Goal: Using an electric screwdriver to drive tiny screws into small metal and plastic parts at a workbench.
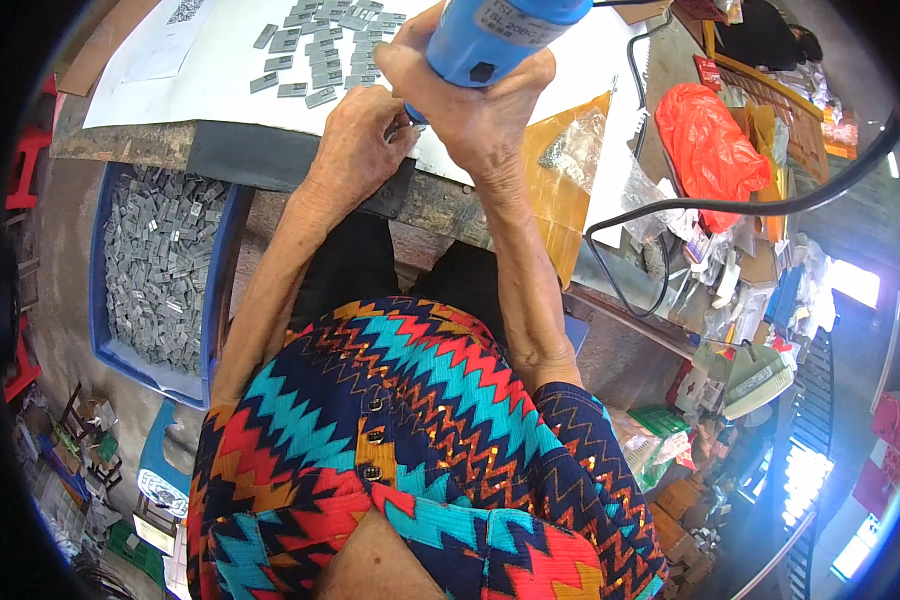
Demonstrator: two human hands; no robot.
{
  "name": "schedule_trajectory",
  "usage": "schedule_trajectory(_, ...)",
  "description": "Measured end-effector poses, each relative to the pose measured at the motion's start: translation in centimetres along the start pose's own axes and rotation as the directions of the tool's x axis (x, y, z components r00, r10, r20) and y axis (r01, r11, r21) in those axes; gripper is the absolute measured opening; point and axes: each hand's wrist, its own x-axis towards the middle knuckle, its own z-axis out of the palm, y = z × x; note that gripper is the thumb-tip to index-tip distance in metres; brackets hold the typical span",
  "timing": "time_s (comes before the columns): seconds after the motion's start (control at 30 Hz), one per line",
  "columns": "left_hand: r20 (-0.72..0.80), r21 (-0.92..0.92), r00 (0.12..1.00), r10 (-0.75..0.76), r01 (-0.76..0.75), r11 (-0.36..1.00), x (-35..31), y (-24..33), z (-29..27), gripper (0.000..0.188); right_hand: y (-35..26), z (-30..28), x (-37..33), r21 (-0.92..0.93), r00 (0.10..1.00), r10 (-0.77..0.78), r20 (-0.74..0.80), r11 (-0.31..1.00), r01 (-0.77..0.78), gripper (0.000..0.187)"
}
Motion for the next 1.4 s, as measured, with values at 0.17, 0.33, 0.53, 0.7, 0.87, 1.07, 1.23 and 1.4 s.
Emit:
schedule_trajectory(0.17,-0.044,-0.020,0.999,-0.011,0.011,1.000,-0.1,0.4,0.1,0.013,1.5,-1.0,-0.2,0.378,0.989,-0.092,0.111,0.925,0.044,0.009)
schedule_trajectory(0.33,-0.066,0.027,0.998,0.009,-0.007,1.000,-0.3,0.6,0.2,0.015,1.9,-1.7,-1.6,0.381,1.000,0.007,-0.023,0.924,0.003,0.017)
schedule_trajectory(0.53,-0.083,0.060,0.994,0.072,-0.067,0.996,-0.5,0.7,0.2,0.014,1.7,-2.2,-2.8,0.487,0.994,-0.077,-0.077,0.867,0.105,0.030)
schedule_trajectory(0.7,-0.060,0.084,0.994,0.092,-0.086,0.993,-0.5,0.5,0.3,0.015,1.9,-2.5,-3.2,0.485,0.988,-0.121,-0.091,0.862,0.150,0.031)
schedule_trajectory(0.87,-0.063,0.081,0.992,0.111,-0.105,0.991,-0.5,0.5,0.4,0.012,1.5,-2.5,-3.9,0.363,0.970,-0.244,-0.019,0.902,0.234,0.030)
schedule_trajectory(1.07,-0.035,0.081,0.994,0.105,-0.102,0.991,-0.4,0.7,0.5,0.013,2.0,-3.2,-4.2,0.389,0.975,-0.220,-0.033,0.896,0.216,0.031)
schedule_trajectory(1.23,-0.028,0.130,0.993,0.117,-0.112,0.985,-0.6,0.7,0.3,0.011,1.7,-3.0,-4.2,0.408,0.981,-0.186,-0.047,0.893,0.189,0.034)
schedule_trajectory(1.4,-0.038,0.082,0.995,0.097,-0.094,0.992,-0.5,0.8,0.4,0.012,-0.2,-4.1,-4.0,0.489,0.973,-0.200,-0.113,0.841,0.230,0.038)
